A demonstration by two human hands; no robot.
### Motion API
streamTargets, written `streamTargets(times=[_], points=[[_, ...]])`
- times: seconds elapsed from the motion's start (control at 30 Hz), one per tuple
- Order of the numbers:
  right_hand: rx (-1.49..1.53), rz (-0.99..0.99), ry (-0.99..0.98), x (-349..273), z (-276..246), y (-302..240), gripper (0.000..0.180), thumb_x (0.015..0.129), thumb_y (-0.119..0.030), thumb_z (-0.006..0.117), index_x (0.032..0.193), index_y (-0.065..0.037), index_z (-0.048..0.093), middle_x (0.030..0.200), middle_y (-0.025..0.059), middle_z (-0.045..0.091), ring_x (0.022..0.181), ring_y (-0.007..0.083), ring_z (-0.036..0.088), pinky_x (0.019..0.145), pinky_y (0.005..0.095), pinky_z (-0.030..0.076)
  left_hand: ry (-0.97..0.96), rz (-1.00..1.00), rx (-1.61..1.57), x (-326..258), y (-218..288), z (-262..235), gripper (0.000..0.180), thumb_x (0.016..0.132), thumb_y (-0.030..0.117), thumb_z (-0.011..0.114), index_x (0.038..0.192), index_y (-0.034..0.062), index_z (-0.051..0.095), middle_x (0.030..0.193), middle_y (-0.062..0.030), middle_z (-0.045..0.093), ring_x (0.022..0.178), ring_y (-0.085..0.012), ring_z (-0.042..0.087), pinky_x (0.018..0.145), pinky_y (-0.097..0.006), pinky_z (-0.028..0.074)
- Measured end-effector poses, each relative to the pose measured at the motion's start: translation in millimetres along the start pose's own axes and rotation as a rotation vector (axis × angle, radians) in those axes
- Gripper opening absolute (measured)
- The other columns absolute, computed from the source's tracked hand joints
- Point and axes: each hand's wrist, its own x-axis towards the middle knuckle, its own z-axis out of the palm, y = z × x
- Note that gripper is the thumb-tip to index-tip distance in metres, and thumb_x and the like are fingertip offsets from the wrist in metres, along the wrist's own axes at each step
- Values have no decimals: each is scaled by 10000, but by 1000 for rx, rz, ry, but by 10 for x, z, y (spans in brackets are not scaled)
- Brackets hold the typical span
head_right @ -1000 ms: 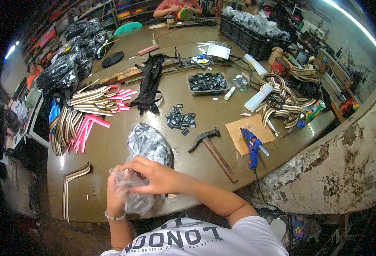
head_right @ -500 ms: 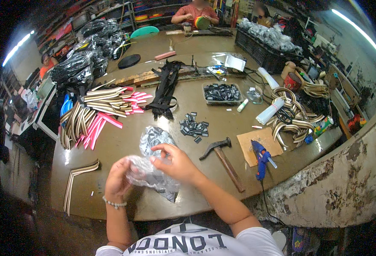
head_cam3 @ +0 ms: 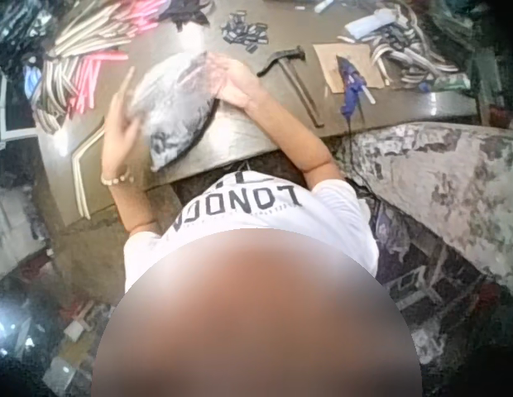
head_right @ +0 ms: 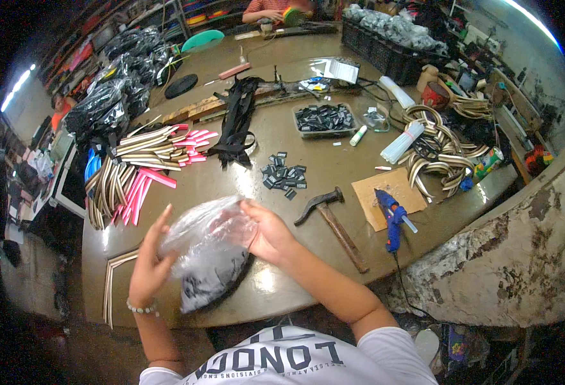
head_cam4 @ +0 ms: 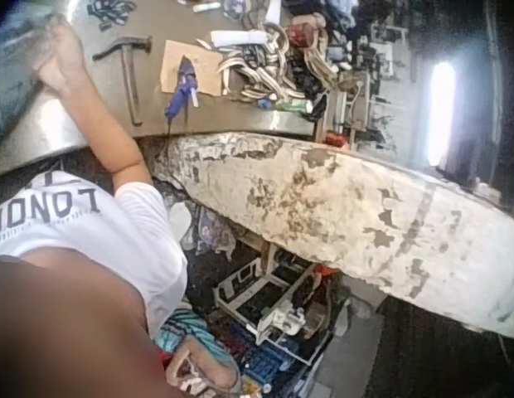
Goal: The person assembles decorative strips by cutting small pieces from a plastic bag, then using a hot glue gun to attach them to a black strip and a gold-colored strip on a workbench. The person repeatedly applies glue and presses the pieces into place.
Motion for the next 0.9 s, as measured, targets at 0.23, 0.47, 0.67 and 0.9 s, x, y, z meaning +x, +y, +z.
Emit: streamTargets(times=[0.23, 0.47, 0.67, 0.9], points=[[-491, 201, -295, -102, 145, 18, 349, 949, -159, 534, 1249, 20, 525, 980, 77, 672, 866, 155, 633, 827, 321, 512, 457, -512, -884, -107, -525, -349, 269, 988, 166, 468, 1179, 2, 565, 1010, -83, 645, 919, -150, 613, 810, -291, 502], [-943, -257, 83, 181, -195, 241, 248, 944, -112, 527, 1159, -15, 605, 1038, 50, 657, 874, 123, 603, 762, 269, 493, 387, -280, -1621, 6, -681, -60, 331, 935, 148, 548, 1248, 47, 509, 1060, -58, 635, 861, -201, 645, 814, -363, 533], [-245, 30, -99, 267, -320, -220, 373, 929, -139, 535, 1277, -13, 496, 1230, 125, 591, 1108, 222, 574, 920, 384, 479, 327, -433, -977, -181, -574, 88, 546, 754, -17, 625, 1274, 8, 460, 1057, -65, 601, 849, -94, 596, 718, -216, 490], [-1017, -562, -368, -215, -187, -1344, 614, 796, -153, 735, 1333, -11, 473, 1339, 125, 526, 1220, 257, 503, 926, 395, 503, 311, -360, -1079, -419, -550, 270, 672, 859, 104, 665, 1425, 29, 310, 1225, -126, 509, 1023, -170, 559, 862, -275, 473]])
